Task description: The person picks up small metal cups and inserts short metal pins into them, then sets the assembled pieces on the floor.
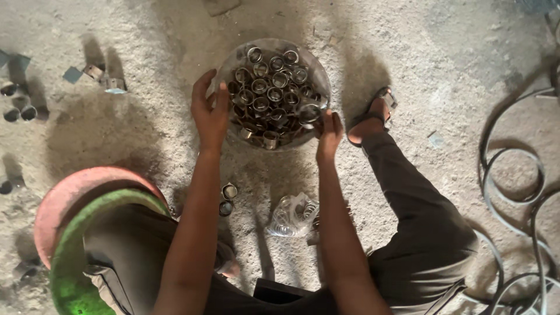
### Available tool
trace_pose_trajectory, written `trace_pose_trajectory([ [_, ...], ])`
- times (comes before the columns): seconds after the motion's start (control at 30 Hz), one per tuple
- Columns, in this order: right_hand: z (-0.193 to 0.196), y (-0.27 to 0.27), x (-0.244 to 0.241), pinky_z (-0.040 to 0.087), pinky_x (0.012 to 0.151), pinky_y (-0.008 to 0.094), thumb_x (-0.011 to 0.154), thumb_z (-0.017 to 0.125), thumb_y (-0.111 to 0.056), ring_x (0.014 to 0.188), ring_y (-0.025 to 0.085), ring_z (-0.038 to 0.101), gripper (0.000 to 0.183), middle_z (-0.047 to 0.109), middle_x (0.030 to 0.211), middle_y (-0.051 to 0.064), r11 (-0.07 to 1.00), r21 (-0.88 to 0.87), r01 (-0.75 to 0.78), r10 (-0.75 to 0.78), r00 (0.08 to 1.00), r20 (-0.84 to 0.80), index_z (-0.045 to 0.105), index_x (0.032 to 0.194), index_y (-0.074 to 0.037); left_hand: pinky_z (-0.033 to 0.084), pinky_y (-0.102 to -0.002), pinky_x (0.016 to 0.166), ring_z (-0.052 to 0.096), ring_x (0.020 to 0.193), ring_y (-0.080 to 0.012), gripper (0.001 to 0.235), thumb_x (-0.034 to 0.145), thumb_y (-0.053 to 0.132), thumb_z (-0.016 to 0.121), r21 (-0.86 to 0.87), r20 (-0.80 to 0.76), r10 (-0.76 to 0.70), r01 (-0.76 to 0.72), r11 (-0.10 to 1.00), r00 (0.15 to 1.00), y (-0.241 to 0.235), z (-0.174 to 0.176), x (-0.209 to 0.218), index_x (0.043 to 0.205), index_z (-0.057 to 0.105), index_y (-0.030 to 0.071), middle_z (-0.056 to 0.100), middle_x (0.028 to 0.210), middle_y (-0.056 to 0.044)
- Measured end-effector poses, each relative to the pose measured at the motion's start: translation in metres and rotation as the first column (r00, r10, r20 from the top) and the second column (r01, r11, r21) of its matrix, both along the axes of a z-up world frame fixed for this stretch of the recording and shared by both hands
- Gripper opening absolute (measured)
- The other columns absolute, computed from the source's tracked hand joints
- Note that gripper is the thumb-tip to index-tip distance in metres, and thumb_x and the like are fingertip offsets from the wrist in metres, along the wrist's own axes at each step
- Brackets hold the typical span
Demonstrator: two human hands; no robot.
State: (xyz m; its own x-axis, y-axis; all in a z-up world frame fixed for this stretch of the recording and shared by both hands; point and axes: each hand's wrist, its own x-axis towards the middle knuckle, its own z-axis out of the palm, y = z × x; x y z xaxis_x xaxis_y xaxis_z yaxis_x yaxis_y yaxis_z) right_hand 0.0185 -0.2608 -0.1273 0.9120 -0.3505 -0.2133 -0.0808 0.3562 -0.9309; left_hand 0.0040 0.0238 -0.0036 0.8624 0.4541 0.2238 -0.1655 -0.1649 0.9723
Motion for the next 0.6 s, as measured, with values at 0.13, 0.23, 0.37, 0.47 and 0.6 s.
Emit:
trace_pose_trajectory([
  [0.13,-0.031,-0.013,0.024,0.044,0.062,0.033,0.091,0.076,-0.018,0.068,0.016,0.053,0.027,0.061,0.075,0.007,0.882,-0.47,-0.025,0.097,0.987,0.129,0.059,0.084,0.001,0.055,-0.042,0.111,0.053,0.141,-0.0306,0.042,0.105,0.022,0.068,-0.064,-0.008,0.088,-0.089,0.994,0.996,0.013,-0.009,0.005,0.141,0.057,0.004,0.057,0.146,-0.015],
  [0.23,-0.054,-0.002,0.035,0.047,0.065,0.036,0.087,0.074,-0.016,0.071,0.02,0.058,0.02,0.064,0.078,0.009,0.787,-0.612,-0.08,0.161,0.984,0.078,0.063,0.088,0.001,0.056,-0.042,0.109,0.051,0.142,-0.0326,0.041,0.104,0.019,0.068,-0.111,0.005,0.136,-0.135,0.985,0.991,0.022,-0.012,0.007,0.139,0.056,0.003,0.057,0.146,-0.015],
  [0.37,-0.074,0.047,0.039,0.049,0.073,0.041,0.08,0.078,-0.024,0.08,0.025,0.065,0.031,0.072,0.089,0.011,0.516,-0.815,-0.263,0.259,0.955,-0.144,0.072,0.102,-0.004,0.054,-0.043,0.114,0.048,0.146,-0.0341,0.038,0.107,0.016,0.065,-0.117,0.018,0.174,-0.17,0.978,0.985,0.029,-0.013,0.007,0.142,0.055,0.003,0.055,0.148,-0.016],
  [0.47,-0.082,0.077,0.041,0.049,0.069,0.039,0.084,0.072,-0.024,0.079,0.024,0.065,0.025,0.069,0.09,0.012,0.614,-0.54,-0.576,0.379,0.815,-0.438,0.071,0.096,-0.002,0.055,-0.043,0.113,0.049,0.146,-0.0344,0.037,0.107,0.015,0.066,-0.118,0.01,0.196,-0.194,0.974,0.98,0.033,-0.013,0.006,0.141,0.056,0.004,0.056,0.148,-0.017],
  [0.6,-0.103,0.093,0.052,0.045,0.055,0.039,0.085,0.065,-0.019,0.064,0.021,0.056,0.023,0.062,0.079,0.008,0.784,-0.209,-0.585,0.412,0.741,-0.531,0.069,0.098,0.0,0.057,-0.042,0.11,0.049,0.146,-0.0338,0.039,0.104,0.014,0.066,-0.152,-0.014,0.213,-0.212,0.965,0.977,0.034,-0.014,0.005,0.14,0.054,0.004,0.055,0.148,-0.016],
])
